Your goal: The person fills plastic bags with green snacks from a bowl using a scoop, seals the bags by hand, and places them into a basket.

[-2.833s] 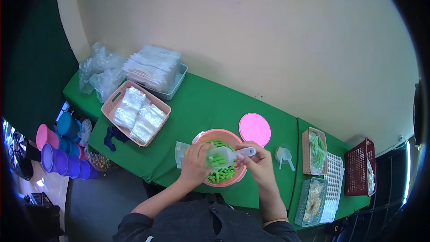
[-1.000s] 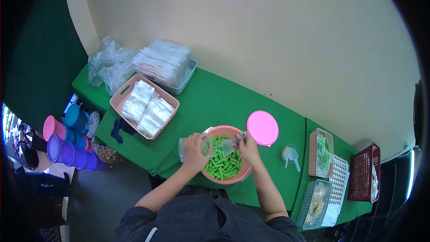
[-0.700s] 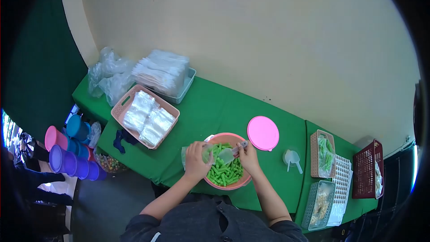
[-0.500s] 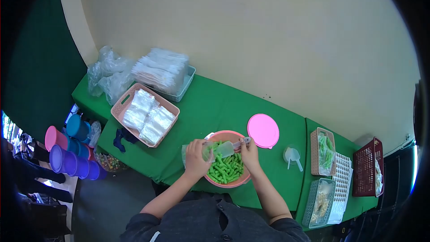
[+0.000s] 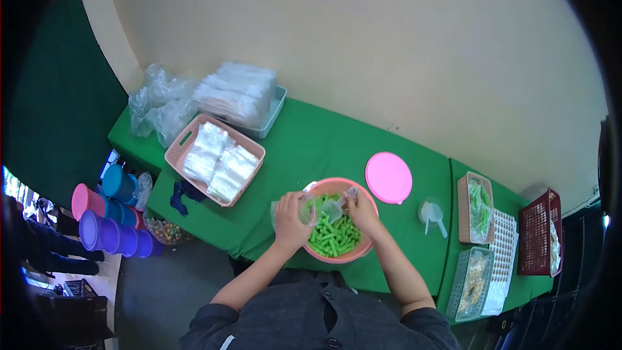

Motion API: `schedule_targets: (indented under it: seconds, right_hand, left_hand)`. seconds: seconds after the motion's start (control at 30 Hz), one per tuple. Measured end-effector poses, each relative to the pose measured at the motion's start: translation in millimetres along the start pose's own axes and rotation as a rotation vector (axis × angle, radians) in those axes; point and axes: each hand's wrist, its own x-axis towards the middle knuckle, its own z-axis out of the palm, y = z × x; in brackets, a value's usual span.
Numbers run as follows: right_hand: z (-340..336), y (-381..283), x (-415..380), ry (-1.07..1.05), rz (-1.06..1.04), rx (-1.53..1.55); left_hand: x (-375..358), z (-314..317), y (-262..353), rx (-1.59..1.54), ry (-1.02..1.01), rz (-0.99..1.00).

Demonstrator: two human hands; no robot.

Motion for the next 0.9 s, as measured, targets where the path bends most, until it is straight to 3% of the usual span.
schedule_targets:
  seconds: [0.13, 0.43, 0.5, 0.57, 0.9]
  right_hand:
    - [-9.0, 13.7, 1.0, -0.044, 0.039, 0.294]
    - [12.3, 11.2, -13.0, -0.056, 0.168, 0.443]
    - [5.7, 12.4, -11.0, -0.111, 0.167, 0.447]
    - [-2.0, 6.2, -13.7, -0.253, 0.308, 0.501]
    - [1.1, 5.9, -22.7, -0.185, 0.16, 0.496]
  left_hand:
    - [-5.5, 3.2, -1.9, -0.017, 0.016, -0.026]
    - [0.2, 0.3, 0.2, -0.006, 0.029, -0.01]
    - [-0.4, 0.6, 0.2, -0.002, 0.037, -0.011]
    - [-2.8, 2.8, -3.4, 0.005, 0.029, -0.014]
    - [-4.4, -6.1, -5.7, 0.07, 0.053, 0.028]
